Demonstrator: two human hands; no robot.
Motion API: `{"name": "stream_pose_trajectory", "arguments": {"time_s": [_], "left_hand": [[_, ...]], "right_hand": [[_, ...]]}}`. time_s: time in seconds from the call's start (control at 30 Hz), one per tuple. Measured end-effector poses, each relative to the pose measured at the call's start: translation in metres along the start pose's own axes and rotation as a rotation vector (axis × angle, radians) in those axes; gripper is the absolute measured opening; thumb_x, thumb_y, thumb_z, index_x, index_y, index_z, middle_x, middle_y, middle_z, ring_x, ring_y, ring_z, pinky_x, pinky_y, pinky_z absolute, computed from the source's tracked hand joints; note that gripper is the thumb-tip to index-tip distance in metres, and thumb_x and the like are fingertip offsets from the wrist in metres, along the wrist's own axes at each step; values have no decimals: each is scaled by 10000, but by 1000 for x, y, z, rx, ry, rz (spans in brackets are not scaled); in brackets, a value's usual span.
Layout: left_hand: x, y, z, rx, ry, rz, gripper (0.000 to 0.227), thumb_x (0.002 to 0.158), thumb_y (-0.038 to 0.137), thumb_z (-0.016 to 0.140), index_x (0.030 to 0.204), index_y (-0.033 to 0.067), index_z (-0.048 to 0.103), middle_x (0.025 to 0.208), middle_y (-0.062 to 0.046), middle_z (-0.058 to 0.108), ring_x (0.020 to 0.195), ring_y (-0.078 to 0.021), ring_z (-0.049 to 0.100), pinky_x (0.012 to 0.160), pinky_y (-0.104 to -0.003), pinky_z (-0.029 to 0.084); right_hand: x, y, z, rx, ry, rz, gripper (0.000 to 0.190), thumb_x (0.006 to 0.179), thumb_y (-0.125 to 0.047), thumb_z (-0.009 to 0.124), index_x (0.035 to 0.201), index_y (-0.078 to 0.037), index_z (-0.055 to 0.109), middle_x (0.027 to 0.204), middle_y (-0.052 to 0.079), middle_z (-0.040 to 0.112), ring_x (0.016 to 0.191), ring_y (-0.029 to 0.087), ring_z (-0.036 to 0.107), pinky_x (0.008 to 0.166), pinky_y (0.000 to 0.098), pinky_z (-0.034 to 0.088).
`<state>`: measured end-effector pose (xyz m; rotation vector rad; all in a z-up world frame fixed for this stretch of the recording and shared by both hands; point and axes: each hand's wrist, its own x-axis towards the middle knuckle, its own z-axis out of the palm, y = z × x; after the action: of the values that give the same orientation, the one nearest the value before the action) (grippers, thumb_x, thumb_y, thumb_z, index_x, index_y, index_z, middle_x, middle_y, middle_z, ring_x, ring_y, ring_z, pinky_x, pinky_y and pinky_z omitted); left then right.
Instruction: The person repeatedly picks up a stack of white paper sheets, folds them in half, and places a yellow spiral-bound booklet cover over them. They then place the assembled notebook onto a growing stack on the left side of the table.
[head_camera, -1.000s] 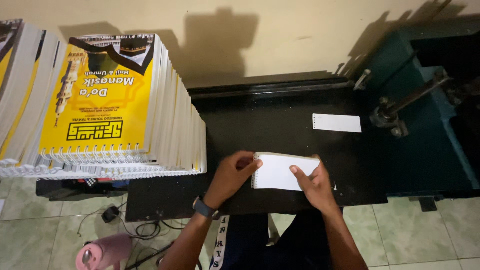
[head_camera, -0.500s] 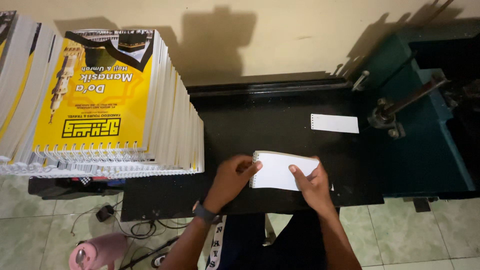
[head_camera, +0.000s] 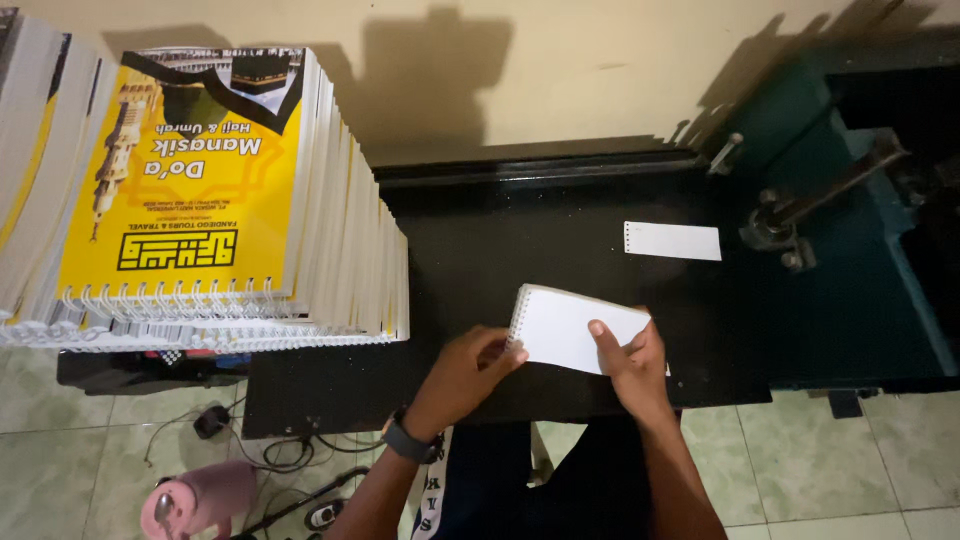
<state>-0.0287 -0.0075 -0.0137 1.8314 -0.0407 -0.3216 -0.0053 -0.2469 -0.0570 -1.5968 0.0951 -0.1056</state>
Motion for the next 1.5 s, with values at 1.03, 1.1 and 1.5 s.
{"name": "stream_pose_trajectory", "arguments": {"time_s": [1.03, 1.1, 1.5], "left_hand": [[1, -50, 23, -1284, -234, -190, 847, 956, 679, 327, 1511, 70, 521, 1427, -194, 630, 1225, -274, 631, 1058, -405, 488], [1, -53, 20, -1404, -258, -96, 684, 990, 526, 464, 1628, 335, 306, 1618, -145, 440, 1310, -413, 560, 922, -633, 562], [-21, -46, 29, -1287, -486, -364, 603, 970, 228, 645, 1507, 16, 470, 1402, -260, 623, 1159, -380, 673, 980, -446, 555]], "right_hand": [[-31, -47, 27, -403, -684, -528, 636, 720, -296, 958, 1268, -110, 695, 1305, 124, 676, 1253, 270, 642, 1086, 380, 490], [-26, -64, 26, -466, -392, -602, 236, 866, -174, 797, 1084, -92, 760, 1099, 72, 784, 1016, 202, 741, 942, 342, 573], [-20, -41, 38, -886, 139, -968, 93, 926, -138, 761, 1017, -156, 755, 1198, 33, 676, 1179, 278, 513, 981, 451, 350]]}}
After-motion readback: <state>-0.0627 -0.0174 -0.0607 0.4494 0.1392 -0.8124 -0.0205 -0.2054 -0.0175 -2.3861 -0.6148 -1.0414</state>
